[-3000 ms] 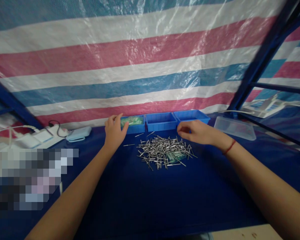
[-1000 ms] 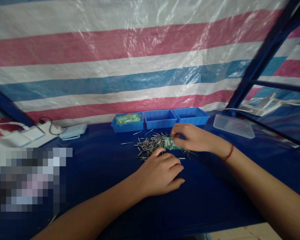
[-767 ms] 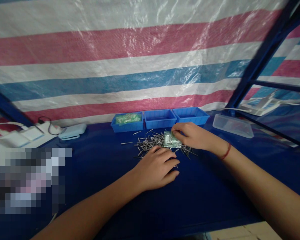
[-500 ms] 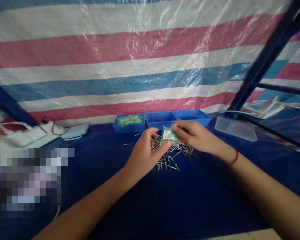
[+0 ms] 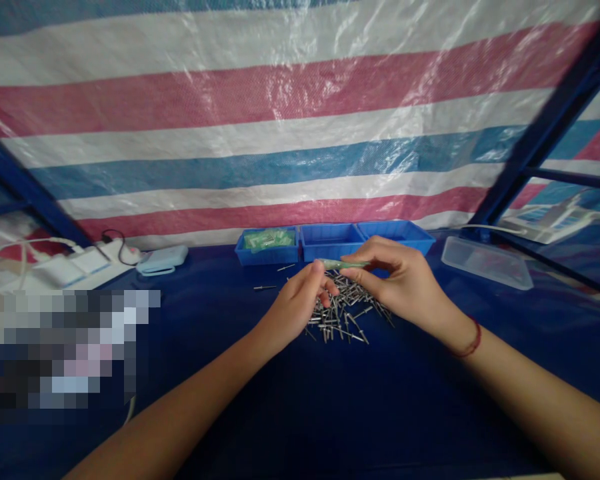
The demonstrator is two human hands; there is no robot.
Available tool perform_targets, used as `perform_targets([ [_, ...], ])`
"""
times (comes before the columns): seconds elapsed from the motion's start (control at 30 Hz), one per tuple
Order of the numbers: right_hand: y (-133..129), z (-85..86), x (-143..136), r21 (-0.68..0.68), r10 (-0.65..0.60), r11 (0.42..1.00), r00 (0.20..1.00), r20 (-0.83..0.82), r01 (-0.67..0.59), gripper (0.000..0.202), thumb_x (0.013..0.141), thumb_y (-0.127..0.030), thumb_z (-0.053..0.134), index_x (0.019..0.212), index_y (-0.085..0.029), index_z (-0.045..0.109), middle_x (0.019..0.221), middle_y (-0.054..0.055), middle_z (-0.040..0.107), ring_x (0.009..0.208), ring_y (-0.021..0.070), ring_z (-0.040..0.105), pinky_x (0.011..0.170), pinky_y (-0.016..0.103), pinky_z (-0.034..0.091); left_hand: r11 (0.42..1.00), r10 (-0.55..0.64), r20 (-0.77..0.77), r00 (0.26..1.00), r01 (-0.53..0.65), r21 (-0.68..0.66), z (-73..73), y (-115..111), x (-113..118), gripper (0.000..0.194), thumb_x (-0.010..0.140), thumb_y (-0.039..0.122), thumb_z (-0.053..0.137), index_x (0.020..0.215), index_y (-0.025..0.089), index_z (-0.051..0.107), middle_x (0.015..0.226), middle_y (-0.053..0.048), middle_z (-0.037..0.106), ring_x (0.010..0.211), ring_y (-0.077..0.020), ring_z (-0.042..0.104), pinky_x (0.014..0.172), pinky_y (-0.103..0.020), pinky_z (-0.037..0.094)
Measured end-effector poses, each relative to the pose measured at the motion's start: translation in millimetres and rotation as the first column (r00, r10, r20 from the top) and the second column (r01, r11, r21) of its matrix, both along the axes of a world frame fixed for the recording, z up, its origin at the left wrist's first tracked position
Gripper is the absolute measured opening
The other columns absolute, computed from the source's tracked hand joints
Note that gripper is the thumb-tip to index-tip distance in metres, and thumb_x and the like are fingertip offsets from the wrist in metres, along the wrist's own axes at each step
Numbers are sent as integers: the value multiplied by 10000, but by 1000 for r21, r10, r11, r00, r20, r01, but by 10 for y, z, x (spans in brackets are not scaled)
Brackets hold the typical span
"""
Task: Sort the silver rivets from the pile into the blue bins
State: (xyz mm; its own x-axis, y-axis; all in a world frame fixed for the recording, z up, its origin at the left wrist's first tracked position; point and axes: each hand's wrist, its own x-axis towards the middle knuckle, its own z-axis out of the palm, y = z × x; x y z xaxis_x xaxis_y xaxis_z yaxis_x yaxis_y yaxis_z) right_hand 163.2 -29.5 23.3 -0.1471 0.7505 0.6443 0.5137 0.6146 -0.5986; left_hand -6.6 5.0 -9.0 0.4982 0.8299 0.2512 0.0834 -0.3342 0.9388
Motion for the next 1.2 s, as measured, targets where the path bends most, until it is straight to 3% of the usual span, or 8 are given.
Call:
perform_targets([
  [0.07, -23, 18, 15, 173, -50, 984, 992, 118, 29, 103, 806, -202, 578, 812, -223, 678, 822, 40, 647, 803, 181, 596, 733, 358, 475, 992, -46, 35, 998, 49, -112, 20, 18, 6, 705, 888, 632, 77, 832, 163, 600, 669, -54, 600, 519, -118, 522, 463, -261, 375],
  [0.2, -45, 54, 40, 263, -59, 965, 962, 265, -13, 247, 782, -100, 524, 805, -269, 703, 1110, 50, 579, 1068, 225, 516, 862, 410, 431, 998, -13, 110, 994, 20, -56, 74, -8, -13, 366, 872, 497, 449, 877, 164, 601, 733, -36, 616, 609, -118, 556, 556, -253, 431],
  [0.3, -33, 48, 33, 149, 33, 986, 968, 250, -72, 301, 785, -85, 487, 886, -263, 709, 1207, 64, 519, 1138, 222, 480, 883, 405, 432, 998, 60, 136, 989, -61, 6, 69, -27, -25, 211, 853, 365, 519, 865, 163, 577, 704, -6, 589, 626, -113, 556, 611, -254, 452],
  [0.5, 71, -8, -125, -136, 145, 980, 989, -22, -147, 255, 803, -233, 547, 1021, -213, 678, 937, 58, 688, 851, 182, 628, 776, 361, 497, 983, 141, 13, 990, -141, 118, 90, 115, -104, 249, 897, 365, 440, 924, 160, 579, 812, -32, 638, 701, -135, 603, 664, -264, 481],
  [0.63, 385, 28, -227, -192, -6, 981, 995, -96, -12, 282, 806, -360, 548, 967, -171, 682, 890, 68, 698, 771, 176, 626, 701, 342, 506, 830, 412, -115, 904, -320, 457, 159, 419, -351, 304, 948, 346, 356, 1068, 167, 570, 975, -64, 653, 916, -174, 601, 861, -324, 446],
  [0.73, 808, 29, -301, -182, -84, 980, 996, 5, 84, 290, 828, -288, 492, 1033, -135, 629, 909, 79, 681, 772, 160, 618, 686, 306, 496, 607, 674, -344, 653, -226, 762, 143, 662, -603, 295, 923, 312, 429, 1164, 207, 562, 1134, -80, 588, 1070, -222, 529, 938, -373, 390],
  [0.93, 1449, -125, -627, -178, -96, 975, 971, 218, 136, 303, 798, -161, 487, 1057, -115, 638, 859, 87, 675, 785, 175, 602, 733, 322, 469, 587, 746, -434, 505, -191, 787, -9, 846, -913, 283, 924, 295, 419, 1131, 227, 601, 1156, -88, 590, 1074, -261, 538, 960, -451, 341],
  [1.2, 1407, -97, -713, -56, -192, 970, 886, 423, 237, 251, 779, -289, 539, 874, -158, 731, 1085, 162, 606, 1095, 356, 447, 885, 550, 339, 596, 722, -452, 524, -140, 791, -99, 880, -984, 318, 929, 341, 415, 1167, 176, 545, 1193, -103, 576, 1149, -243, 488, 980, -414, 349],
])
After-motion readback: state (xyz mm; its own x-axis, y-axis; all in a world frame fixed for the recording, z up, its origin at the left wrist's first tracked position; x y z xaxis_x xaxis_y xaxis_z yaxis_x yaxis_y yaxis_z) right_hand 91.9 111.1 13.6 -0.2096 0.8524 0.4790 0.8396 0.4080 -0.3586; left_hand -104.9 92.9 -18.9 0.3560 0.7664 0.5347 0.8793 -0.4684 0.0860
